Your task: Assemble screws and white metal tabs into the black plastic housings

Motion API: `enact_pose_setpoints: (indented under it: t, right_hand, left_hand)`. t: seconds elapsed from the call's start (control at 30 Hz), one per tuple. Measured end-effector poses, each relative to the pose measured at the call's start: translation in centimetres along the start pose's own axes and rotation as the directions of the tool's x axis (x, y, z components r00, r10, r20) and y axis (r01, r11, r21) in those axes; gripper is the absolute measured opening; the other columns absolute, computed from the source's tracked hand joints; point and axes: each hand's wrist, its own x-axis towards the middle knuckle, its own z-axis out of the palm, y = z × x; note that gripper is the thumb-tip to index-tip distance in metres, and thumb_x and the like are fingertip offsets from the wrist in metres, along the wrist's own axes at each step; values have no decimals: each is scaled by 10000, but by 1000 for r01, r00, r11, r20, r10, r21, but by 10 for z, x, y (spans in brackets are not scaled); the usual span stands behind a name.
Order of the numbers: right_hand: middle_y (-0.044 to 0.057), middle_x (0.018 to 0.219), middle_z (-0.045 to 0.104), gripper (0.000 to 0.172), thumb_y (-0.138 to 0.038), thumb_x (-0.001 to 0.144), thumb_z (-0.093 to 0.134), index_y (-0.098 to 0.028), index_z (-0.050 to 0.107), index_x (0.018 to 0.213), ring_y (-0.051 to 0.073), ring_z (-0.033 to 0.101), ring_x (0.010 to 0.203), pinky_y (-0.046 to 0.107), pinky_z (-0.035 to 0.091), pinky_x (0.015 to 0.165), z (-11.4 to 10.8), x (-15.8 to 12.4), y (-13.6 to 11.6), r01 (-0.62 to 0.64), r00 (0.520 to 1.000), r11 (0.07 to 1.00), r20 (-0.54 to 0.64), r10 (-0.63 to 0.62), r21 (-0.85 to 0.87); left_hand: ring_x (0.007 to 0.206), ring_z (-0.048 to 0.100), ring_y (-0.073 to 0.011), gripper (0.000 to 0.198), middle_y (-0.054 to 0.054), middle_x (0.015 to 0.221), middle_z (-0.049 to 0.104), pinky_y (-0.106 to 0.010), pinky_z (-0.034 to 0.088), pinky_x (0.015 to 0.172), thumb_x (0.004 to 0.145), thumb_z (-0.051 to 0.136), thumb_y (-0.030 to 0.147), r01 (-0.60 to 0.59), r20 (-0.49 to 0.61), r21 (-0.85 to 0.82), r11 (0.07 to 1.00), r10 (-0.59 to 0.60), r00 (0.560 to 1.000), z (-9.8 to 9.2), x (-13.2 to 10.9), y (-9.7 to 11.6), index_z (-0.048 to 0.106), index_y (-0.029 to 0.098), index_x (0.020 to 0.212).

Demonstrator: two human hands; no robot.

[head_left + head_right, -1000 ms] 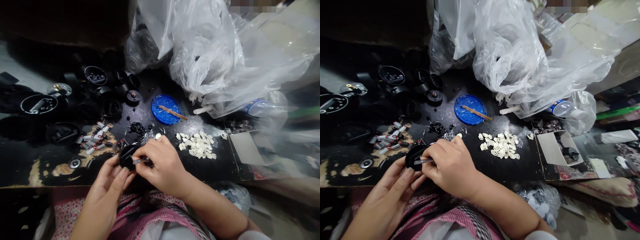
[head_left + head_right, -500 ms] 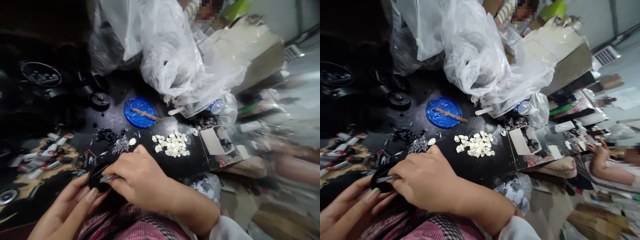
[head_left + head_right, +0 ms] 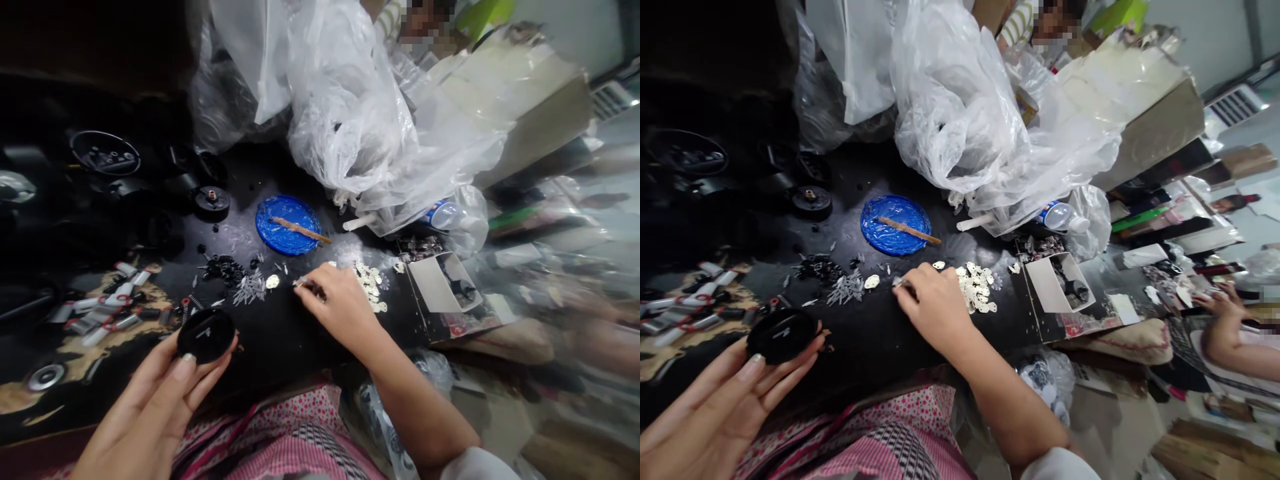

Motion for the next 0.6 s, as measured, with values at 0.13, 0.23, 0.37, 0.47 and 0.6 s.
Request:
enact_pose_setpoints:
  t: [0.13,0.23,0.37,0.47,0.6]
  right_hand:
    - [-11,879,692,63,-225,863,659,-184,650,910,119,615,822,275,335,761,3,-7,-38,260,954,867,28,-300,426]
    - [0,872,697,66,-202,869,651,-168,638,924,116,617,817,280,334,767,9,-9,-52,354,926,787,-71,-371,505]
    - [6,848,702,35,-185,879,625,-167,641,904,117,631,792,295,344,765,15,-8,-54,420,904,752,-159,-398,508]
    - [25,849,719,47,-139,866,600,-146,637,895,126,652,777,308,349,732,14,-8,-54,536,844,727,-242,-479,430]
    - [37,821,729,87,-101,876,546,-124,630,878,133,666,751,315,352,696,14,-8,-57,609,791,726,-309,-528,320]
  left_hand:
    - [1104,631,-321,393,-79,1243,678,-386,559,866,772,718,307,73,8,-98,992,-73,997,14,-4,8,656,264,1158]
    - [1148,603,-316,289,-82,1278,656,-398,533,910,813,663,286,114,54,-176,978,-106,993,16,-5,15,690,235,1097]
    - [1063,656,-298,271,-85,1202,698,-364,552,874,790,694,312,78,49,-149,986,-72,996,11,-4,17,709,224,1046]
    - [950,703,-224,275,-29,1063,751,-271,557,830,735,765,311,13,17,-66,998,-12,1000,10,-3,13,722,266,1004]
    - [858,712,-136,272,47,946,764,-192,545,795,685,816,274,-28,15,-25,999,28,999,11,-3,9,729,320,939]
